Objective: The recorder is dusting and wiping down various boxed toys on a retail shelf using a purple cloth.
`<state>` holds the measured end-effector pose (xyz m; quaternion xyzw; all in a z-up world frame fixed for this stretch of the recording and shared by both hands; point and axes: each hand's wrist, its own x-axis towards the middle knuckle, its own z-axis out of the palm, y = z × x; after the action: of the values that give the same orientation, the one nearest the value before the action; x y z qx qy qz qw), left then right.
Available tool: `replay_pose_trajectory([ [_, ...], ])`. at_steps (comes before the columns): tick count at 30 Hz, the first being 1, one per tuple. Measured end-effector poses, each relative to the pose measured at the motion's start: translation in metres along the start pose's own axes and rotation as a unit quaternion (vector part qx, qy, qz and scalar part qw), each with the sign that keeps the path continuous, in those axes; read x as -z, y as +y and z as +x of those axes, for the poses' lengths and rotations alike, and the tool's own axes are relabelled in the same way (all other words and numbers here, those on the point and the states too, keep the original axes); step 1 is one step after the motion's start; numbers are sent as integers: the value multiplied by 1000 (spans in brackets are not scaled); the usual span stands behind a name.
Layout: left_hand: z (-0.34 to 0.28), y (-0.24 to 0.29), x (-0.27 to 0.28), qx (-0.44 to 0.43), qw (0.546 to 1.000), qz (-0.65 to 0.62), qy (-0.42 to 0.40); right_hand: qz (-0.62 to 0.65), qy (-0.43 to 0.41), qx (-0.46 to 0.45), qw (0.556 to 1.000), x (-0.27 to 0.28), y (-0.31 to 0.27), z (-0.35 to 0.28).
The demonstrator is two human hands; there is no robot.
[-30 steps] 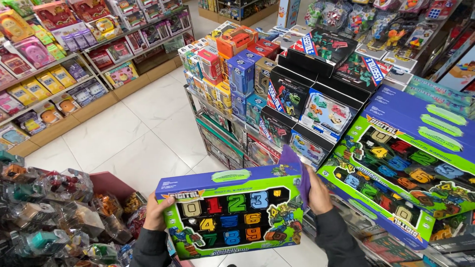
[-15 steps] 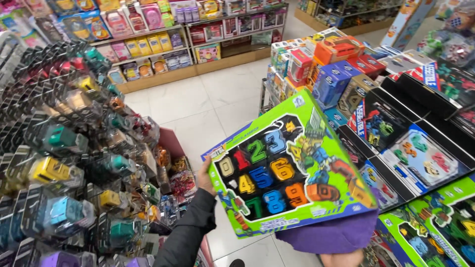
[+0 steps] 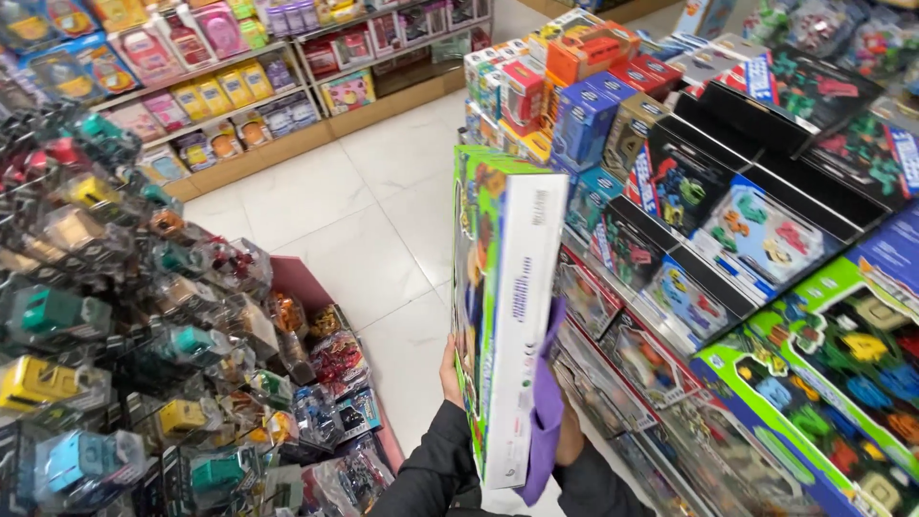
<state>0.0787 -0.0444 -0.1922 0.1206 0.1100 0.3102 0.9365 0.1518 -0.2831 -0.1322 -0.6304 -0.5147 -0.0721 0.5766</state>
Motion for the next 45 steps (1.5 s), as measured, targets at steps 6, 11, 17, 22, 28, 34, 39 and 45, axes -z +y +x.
replay_pose_trajectory([
  [6,-11,9,5,-4,993,109,52,361,24,-100,927,-11,-46,183],
  [11,-27,-24,-3,60,976,208,30,390,130,-489,769,-90,129,109],
  [17,-10,17,-7,-6,960,279,-25,169,30,-298,939,-83,97,0],
  [22,-25,24,-117,43,947,309,-75,201,141,-318,916,-59,103,-36],
  [28,9,-36,-106,84,917,343,-186,241,255,-321,880,-14,82,-83],
  [34,-1,-103,-187,231,702,552,-387,281,349,-312,838,35,59,-125],
  [39,-56,-153,-353,168,559,555,-593,330,398,-300,802,57,55,-149],
  [45,-105,-220,-430,94,228,773,-585,404,423,-297,755,77,57,-168],
])
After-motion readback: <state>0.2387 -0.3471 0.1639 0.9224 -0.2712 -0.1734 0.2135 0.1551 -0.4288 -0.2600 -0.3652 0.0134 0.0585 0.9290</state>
